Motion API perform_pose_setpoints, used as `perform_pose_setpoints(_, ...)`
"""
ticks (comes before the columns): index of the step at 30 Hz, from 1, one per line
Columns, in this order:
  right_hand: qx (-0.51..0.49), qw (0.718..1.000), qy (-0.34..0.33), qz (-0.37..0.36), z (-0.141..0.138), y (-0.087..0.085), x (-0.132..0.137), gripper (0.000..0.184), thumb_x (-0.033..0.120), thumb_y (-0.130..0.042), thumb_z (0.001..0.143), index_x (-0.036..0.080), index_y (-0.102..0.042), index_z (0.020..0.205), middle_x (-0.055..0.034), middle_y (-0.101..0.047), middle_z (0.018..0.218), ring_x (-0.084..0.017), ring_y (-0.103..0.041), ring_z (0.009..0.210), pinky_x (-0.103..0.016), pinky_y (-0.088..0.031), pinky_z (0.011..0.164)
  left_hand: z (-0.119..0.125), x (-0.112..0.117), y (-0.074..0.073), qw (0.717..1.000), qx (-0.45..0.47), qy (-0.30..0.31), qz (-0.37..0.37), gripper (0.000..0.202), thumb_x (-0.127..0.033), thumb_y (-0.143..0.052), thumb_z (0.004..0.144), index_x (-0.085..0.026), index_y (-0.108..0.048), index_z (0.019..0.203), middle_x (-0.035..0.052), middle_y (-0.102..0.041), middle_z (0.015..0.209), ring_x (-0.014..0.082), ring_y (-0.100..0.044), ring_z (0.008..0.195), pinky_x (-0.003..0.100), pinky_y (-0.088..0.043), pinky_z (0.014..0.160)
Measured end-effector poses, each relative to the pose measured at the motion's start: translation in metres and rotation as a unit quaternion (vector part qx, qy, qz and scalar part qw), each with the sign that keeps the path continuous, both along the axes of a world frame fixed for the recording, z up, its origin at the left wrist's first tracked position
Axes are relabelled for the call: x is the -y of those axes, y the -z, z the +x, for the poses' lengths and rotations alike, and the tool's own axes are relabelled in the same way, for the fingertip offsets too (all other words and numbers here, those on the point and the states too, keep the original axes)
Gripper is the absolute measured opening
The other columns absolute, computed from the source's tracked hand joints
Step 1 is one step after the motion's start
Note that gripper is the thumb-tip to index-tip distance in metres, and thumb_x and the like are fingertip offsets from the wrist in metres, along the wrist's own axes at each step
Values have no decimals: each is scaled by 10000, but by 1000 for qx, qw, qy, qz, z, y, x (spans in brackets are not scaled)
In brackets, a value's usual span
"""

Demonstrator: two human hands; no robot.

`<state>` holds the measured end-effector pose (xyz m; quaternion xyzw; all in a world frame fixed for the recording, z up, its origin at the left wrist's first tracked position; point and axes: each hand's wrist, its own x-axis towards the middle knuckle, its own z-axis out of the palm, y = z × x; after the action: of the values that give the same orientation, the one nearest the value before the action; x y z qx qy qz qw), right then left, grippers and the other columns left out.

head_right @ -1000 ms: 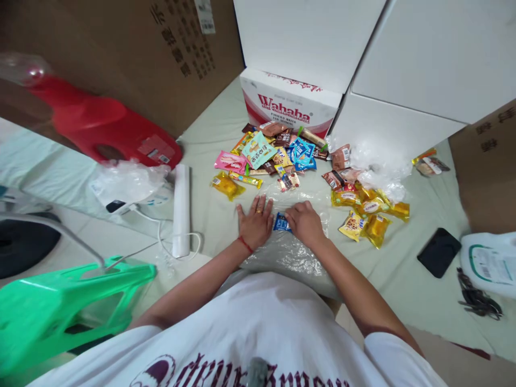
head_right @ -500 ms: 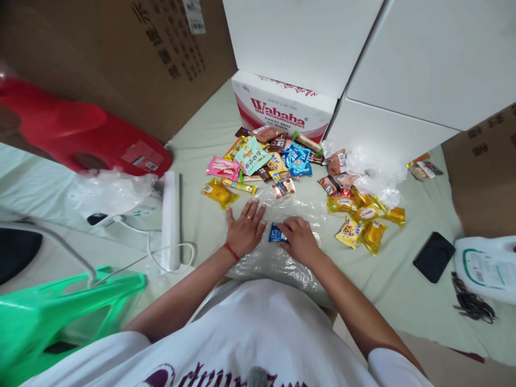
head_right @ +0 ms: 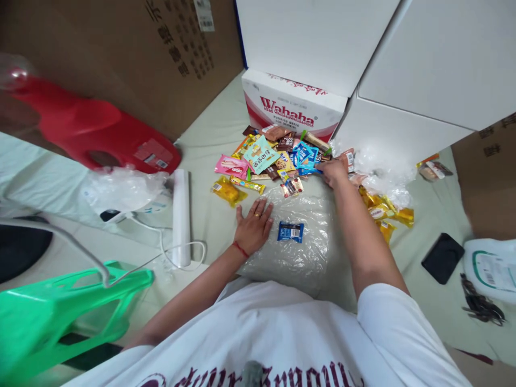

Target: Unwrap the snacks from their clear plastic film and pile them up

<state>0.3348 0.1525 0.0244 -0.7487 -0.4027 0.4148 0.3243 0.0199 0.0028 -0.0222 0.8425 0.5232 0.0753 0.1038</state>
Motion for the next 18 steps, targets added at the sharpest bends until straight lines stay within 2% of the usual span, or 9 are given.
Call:
perform_pose_setpoints(3, -5, 999, 29, -18, 21, -14, 42, 369, 353, -841, 766, 220, -497, 757, 82, -426, 467, -85, -347, 418, -212, -247, 408, 0, 0, 1, 1000, 15, 0, 0, 552, -409, -263, 1086, -279, -380, 1609, 85, -304, 1710, 280, -259, 1595, 750, -56, 1241)
perform_pose_setpoints(5, 2, 999, 41, 16, 30, -21, 80, 370, 353, -834, 747, 234, -487, 794, 72, -487, 517, -102, -416, 438, -212, -303, 417, 0, 0, 1, 1000, 22, 1, -1, 552, -409, -271, 1085, -272, -384, 1607, 87, -310, 1708, 282, -266, 1591, 757, -47, 1239)
perform_pose_setpoints(7, 38, 994, 20, 100, 28, -25, 119, 318, 379, -788, 785, 241, -509, 849, 51, -570, 602, -129, -509, 496, -238, -419, 480, 0, 0, 1, 1000, 27, 2, -1, 550, -404, -283, 1083, -265, -394, 1603, 93, -311, 1706, 287, -269, 1589, 762, -39, 1236)
perform_pose_setpoints(9, 114, 972, -75, 190, 13, -24, 153, 224, 397, -721, 850, 240, -567, 894, -7, -679, 761, -173, -623, 638, -299, -529, 623, 0, 0, 2, 1000, 29, 3, 0, 549, -401, -289, 1082, -258, -402, 1599, 100, -311, 1704, 291, -269, 1589, 768, -35, 1231)
perform_pose_setpoints(11, 186, 930, -214, 235, -11, -19, 178, 146, 382, -626, 928, 236, -633, 925, -74, -739, 988, -222, -692, 879, -357, -563, 813, 0, 0, 2, 1000, 29, 4, 0, 549, -402, -290, 1081, -254, -407, 1597, 104, -312, 1703, 294, -270, 1589, 774, -39, 1227)
perform_pose_setpoints(14, 223, 879, -374, 193, -44, -7, 198, 246, 323, -473, 1019, 232, -696, 1065, -101, -725, 1193, -234, -673, 1103, -366, -534, 952, 1, -1, 2, 1000, 26, 3, -1, 547, -401, -300, 1078, -259, -415, 1594, 107, -318, 1701, 303, -276, 1587, 778, -51, 1222)
perform_pose_setpoints(16, 228, 859, -433, 152, -53, -3, 202, 293, 283, -434, 1037, 224, -702, 1139, -99, -714, 1233, -227, -664, 1126, -365, -523, 973, 2, 0, 2, 1000, 24, 0, -1, 548, -401, -311, 1073, -263, -420, 1592, 111, -325, 1698, 312, -282, 1584, 776, -57, 1222)
perform_pose_setpoints(18, 243, 834, -470, 160, -52, -5, 201, 278, 262, -467, 1016, 217, -715, 1132, -110, -676, 1331, -247, -634, 1194, -396, -496, 1028, 2, 0, 2, 1000, 22, -3, -1, 552, -407, -318, 1070, -264, -421, 1594, 114, -333, 1694, 316, -290, 1581, 770, -60, 1224)
